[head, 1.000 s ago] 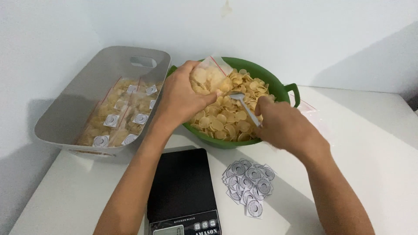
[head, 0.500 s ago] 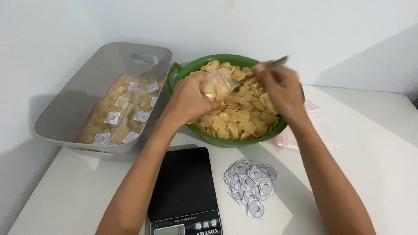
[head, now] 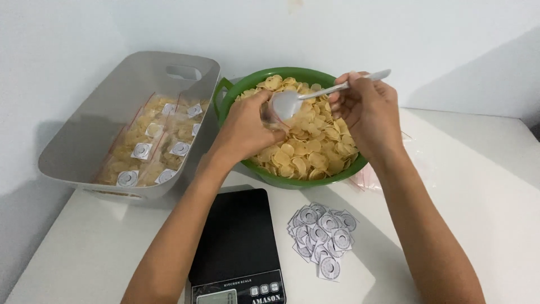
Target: Scooping snacks from a large bowl into small plastic bags, weighing each bag on a digital scale, and sealing them with circular stickers.
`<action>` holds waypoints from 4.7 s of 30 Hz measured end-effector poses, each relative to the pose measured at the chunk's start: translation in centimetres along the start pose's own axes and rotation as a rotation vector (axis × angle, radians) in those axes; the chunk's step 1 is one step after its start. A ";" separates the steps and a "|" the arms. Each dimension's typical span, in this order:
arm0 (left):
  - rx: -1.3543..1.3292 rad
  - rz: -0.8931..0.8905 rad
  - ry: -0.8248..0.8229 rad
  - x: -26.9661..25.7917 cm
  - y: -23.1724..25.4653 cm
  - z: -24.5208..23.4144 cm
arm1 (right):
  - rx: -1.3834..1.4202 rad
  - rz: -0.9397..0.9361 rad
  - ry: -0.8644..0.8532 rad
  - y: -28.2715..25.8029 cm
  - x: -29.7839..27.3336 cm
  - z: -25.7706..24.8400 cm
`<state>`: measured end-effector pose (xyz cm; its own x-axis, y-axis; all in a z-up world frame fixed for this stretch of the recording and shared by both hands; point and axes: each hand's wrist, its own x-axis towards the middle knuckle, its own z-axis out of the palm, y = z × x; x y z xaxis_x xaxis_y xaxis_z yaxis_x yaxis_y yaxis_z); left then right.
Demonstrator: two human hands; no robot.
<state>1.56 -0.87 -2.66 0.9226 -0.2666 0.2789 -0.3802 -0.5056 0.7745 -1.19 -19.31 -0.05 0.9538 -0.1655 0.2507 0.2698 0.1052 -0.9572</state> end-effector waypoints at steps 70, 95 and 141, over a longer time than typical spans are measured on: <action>-0.592 0.056 0.163 -0.7 0.9 -1.2 | -0.944 0.091 -0.128 -5.4 -3.0 0.7; 0.101 -0.284 0.081 -12.9 5.8 -9.4 | -0.632 -0.284 -0.821 -3.3 -4.7 3.7; 0.103 -0.934 0.060 -16.9 0.5 -9.1 | -0.860 -0.490 -0.365 1.7 -2.1 1.1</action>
<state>-13.58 10.83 -1.85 0.8576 0.3243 -0.3992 0.5141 -0.5641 0.6462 -2.58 -17.69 -2.03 0.7862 0.3183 0.5297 0.5883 -0.6478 -0.4840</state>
